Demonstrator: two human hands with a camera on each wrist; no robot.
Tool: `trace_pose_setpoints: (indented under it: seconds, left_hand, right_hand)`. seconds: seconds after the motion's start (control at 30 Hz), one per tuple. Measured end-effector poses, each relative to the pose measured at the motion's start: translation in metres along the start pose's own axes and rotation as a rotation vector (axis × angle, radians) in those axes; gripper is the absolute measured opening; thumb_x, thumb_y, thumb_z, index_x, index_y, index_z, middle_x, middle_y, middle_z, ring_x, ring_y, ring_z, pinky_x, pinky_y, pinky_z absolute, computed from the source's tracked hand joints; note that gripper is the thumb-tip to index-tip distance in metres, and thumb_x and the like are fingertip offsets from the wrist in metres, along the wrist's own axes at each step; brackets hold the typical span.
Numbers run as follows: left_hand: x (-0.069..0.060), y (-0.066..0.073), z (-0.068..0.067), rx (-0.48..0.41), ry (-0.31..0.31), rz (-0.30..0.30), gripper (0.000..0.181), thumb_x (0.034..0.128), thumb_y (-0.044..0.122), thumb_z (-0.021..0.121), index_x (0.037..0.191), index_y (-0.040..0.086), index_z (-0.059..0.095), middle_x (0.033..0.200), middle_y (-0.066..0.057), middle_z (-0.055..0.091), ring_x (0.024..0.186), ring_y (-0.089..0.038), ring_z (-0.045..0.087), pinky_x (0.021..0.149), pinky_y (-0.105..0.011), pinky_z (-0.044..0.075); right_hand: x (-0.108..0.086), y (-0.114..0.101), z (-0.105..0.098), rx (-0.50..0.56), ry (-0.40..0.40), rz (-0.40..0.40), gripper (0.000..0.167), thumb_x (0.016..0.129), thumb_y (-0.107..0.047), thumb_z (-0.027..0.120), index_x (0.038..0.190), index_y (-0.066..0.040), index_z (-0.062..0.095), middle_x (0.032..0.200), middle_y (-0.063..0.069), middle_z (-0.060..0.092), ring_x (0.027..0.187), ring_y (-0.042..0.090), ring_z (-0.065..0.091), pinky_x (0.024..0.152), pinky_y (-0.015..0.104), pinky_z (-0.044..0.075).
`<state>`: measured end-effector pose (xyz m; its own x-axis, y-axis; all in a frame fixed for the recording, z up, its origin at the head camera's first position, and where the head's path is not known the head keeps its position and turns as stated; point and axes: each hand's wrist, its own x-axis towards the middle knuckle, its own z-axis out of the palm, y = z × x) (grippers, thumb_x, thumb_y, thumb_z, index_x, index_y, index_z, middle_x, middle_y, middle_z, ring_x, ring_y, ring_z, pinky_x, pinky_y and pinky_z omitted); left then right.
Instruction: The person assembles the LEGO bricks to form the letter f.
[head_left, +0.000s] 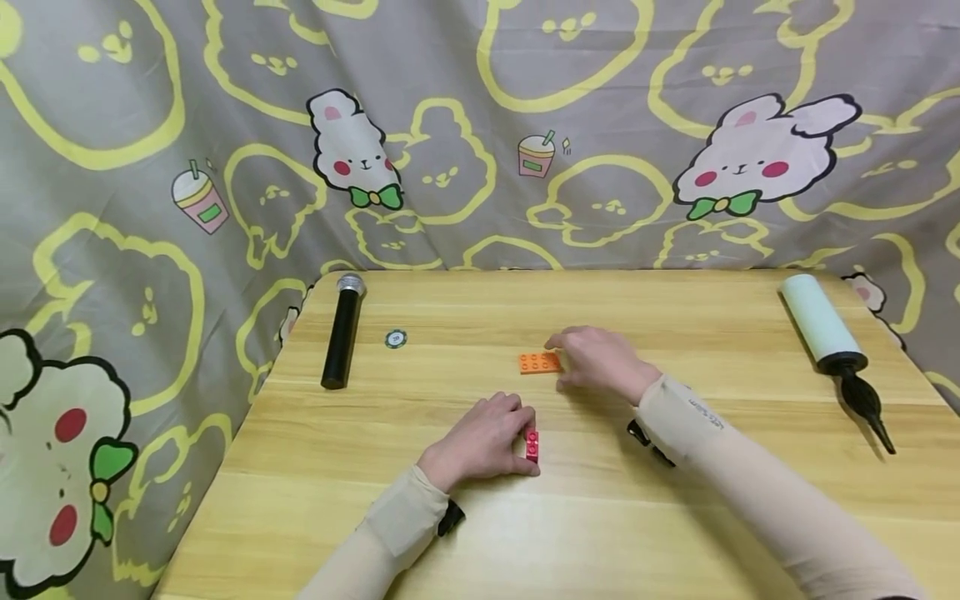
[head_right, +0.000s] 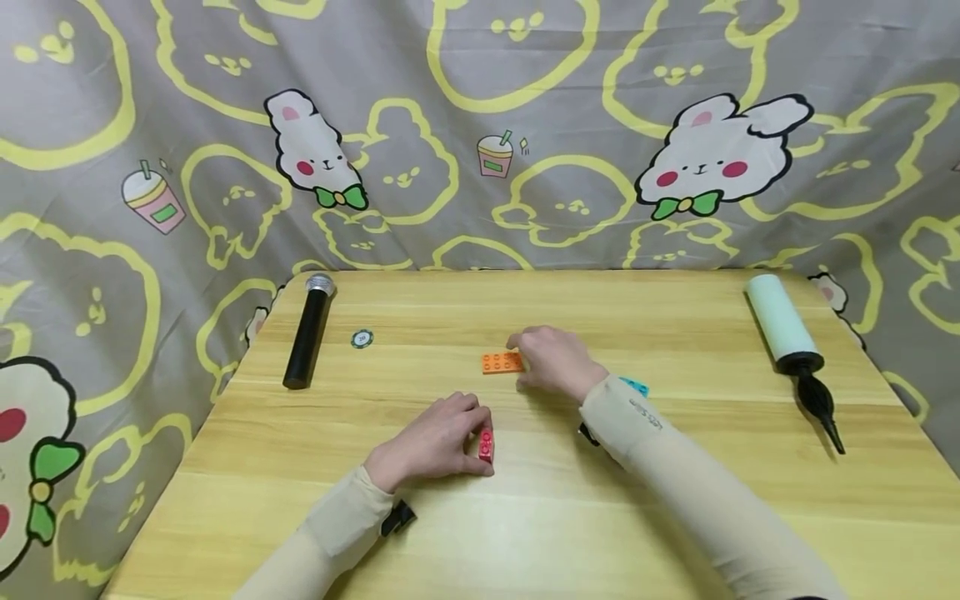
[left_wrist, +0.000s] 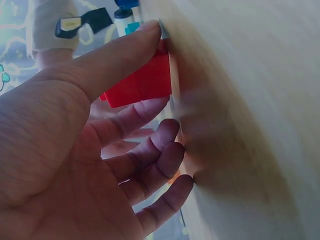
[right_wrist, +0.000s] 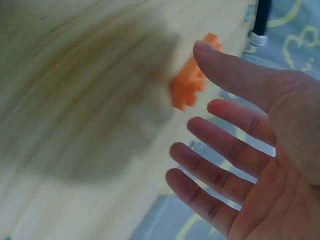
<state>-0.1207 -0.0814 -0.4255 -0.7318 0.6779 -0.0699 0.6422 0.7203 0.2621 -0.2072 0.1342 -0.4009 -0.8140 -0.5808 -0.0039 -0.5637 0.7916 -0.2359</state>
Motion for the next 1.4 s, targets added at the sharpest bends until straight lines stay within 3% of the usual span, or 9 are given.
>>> trace_pose_setpoints:
  seconds: [0.17,0.43,0.63,0.9,1.13,1.27,1.4]
  left_hand:
    - [0.0,0.0,0.002,-0.011,-0.003,0.002,0.044,0.0754,0.053,0.081,0.092,0.021,0.056,0.087,0.008,0.044,0.08,-0.012,0.041,0.067,-0.025,0.034]
    - [0.0,0.0,0.001,-0.004,0.001,0.001,0.044,0.0751,0.053,0.081,0.091,0.021,0.056,0.086,0.008,0.044,0.08,-0.012,0.041,0.067,-0.026,0.034]
    - [0.0,-0.001,0.002,0.004,0.013,0.005,0.044,0.0749,0.053,0.081,0.09,0.021,0.056,0.086,0.008,0.043,0.079,-0.012,0.04,0.067,-0.026,0.033]
    - [-0.001,-0.001,0.003,0.006,0.012,0.005,0.044,0.0755,0.054,0.08,0.091,0.021,0.055,0.086,0.008,0.043,0.079,-0.012,0.04,0.067,-0.026,0.033]
    - [0.0,0.0,0.003,-0.004,0.009,0.001,0.044,0.0764,0.053,0.08,0.092,0.02,0.056,0.087,0.007,0.043,0.08,-0.013,0.04,0.069,-0.026,0.033]
    - [0.001,-0.001,0.003,-0.014,0.013,0.004,0.044,0.0761,0.053,0.08,0.092,0.019,0.056,0.087,0.007,0.043,0.08,-0.014,0.04,0.069,-0.026,0.034]
    - [0.002,-0.001,0.003,-0.019,0.013,0.009,0.045,0.0759,0.052,0.08,0.092,0.018,0.056,0.087,0.006,0.043,0.081,-0.014,0.04,0.069,-0.027,0.034]
  right_hand:
    - [0.01,-0.001,0.011,-0.005,-0.021,0.008,0.054,0.076,-0.026,0.087,0.124,-0.011,0.066,0.12,0.011,0.065,0.105,0.032,0.062,0.077,0.05,0.053]
    - [0.017,-0.002,0.015,-0.034,0.016,-0.006,0.038,0.079,-0.019,0.084,0.114,-0.011,0.071,0.107,0.006,0.07,0.091,0.025,0.065,0.068,0.044,0.053]
    - [0.019,-0.001,0.016,-0.021,0.012,0.016,0.037,0.081,-0.022,0.083,0.114,-0.009,0.071,0.107,0.007,0.069,0.092,0.025,0.064,0.071,0.045,0.053]
    - [0.018,0.0,0.015,-0.027,0.018,0.003,0.032,0.081,-0.022,0.083,0.107,-0.007,0.072,0.093,0.003,0.065,0.081,0.02,0.06,0.068,0.04,0.051]
    - [-0.001,-0.003,-0.006,0.014,0.071,-0.024,0.031,0.079,-0.021,0.083,0.105,-0.008,0.073,0.088,0.001,0.061,0.074,0.017,0.055,0.066,0.036,0.049]
    - [-0.02,-0.007,-0.024,0.046,0.073,-0.103,0.027,0.078,-0.019,0.083,0.1,-0.009,0.073,0.089,-0.001,0.063,0.075,0.016,0.057,0.068,0.036,0.049]
    - [-0.041,-0.016,-0.04,0.041,0.022,-0.194,0.025,0.074,-0.018,0.084,0.096,-0.011,0.074,0.089,-0.002,0.065,0.076,0.015,0.062,0.069,0.035,0.051]
